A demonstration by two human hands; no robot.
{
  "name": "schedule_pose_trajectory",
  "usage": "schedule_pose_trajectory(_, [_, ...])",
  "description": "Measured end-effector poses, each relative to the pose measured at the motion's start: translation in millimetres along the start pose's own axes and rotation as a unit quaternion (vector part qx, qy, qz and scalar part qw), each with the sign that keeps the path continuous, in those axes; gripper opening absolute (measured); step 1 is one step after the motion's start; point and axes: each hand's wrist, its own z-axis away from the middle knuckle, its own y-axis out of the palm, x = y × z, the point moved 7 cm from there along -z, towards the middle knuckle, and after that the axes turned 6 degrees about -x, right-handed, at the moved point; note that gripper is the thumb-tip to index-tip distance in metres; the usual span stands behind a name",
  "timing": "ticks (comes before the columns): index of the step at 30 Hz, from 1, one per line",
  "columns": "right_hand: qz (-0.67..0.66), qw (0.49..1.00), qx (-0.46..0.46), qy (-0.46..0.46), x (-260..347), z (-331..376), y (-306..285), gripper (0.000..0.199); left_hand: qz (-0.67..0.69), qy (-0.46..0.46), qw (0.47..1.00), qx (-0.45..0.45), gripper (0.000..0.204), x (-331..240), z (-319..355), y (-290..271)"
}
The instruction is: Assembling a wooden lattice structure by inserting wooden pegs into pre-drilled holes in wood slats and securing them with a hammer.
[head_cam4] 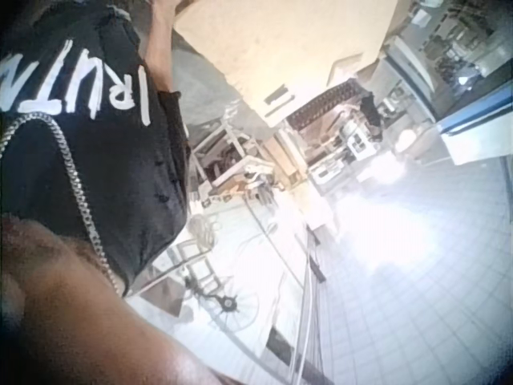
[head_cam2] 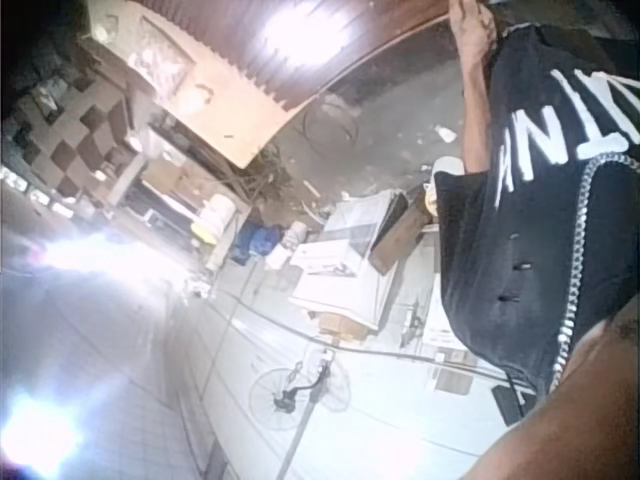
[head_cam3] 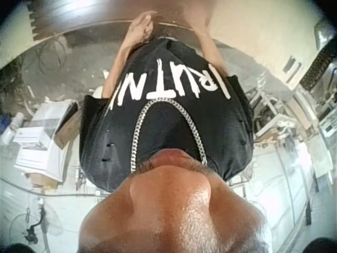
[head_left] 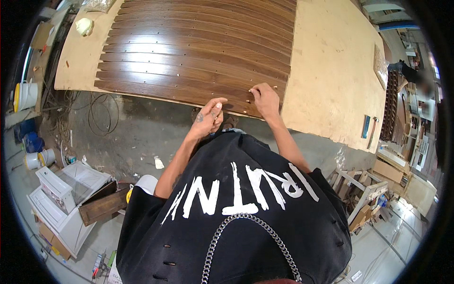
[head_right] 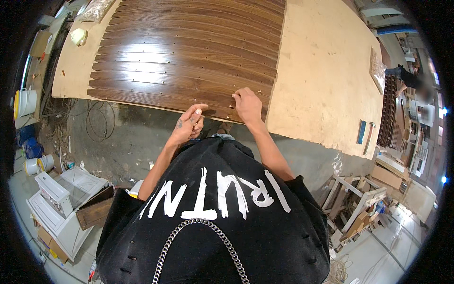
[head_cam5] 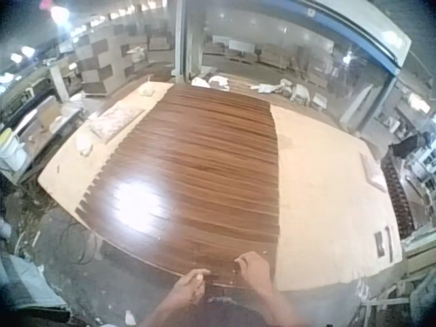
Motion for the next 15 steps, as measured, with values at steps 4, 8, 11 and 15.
schedule_pose_trajectory(4, [0.011, 0.999, -0.024, -0.03, 3, -1, 6, 0.014, 0.001, 0.018, 1.0, -0.009, 0.042, 1, 3, -5])
schedule_pose_trajectory(8, [0.049, 0.995, -0.045, -0.08, 12, 3, 11, 0.017, 0.014, 0.028, 0.999, -0.011, 0.048, -1, 6, -9])
schedule_pose_trajectory(11, [0.052, 0.992, -0.056, -0.097, 8, 6, 15, 0.016, 0.004, 0.031, 0.999, -0.021, 0.049, -6, 6, -10])
schedule_pose_trajectory(15, [0.101, 0.985, -0.029, -0.134, 12, 4, 14, 0.016, 0.013, 0.029, 0.999, -0.015, 0.051, -4, 8, -10])
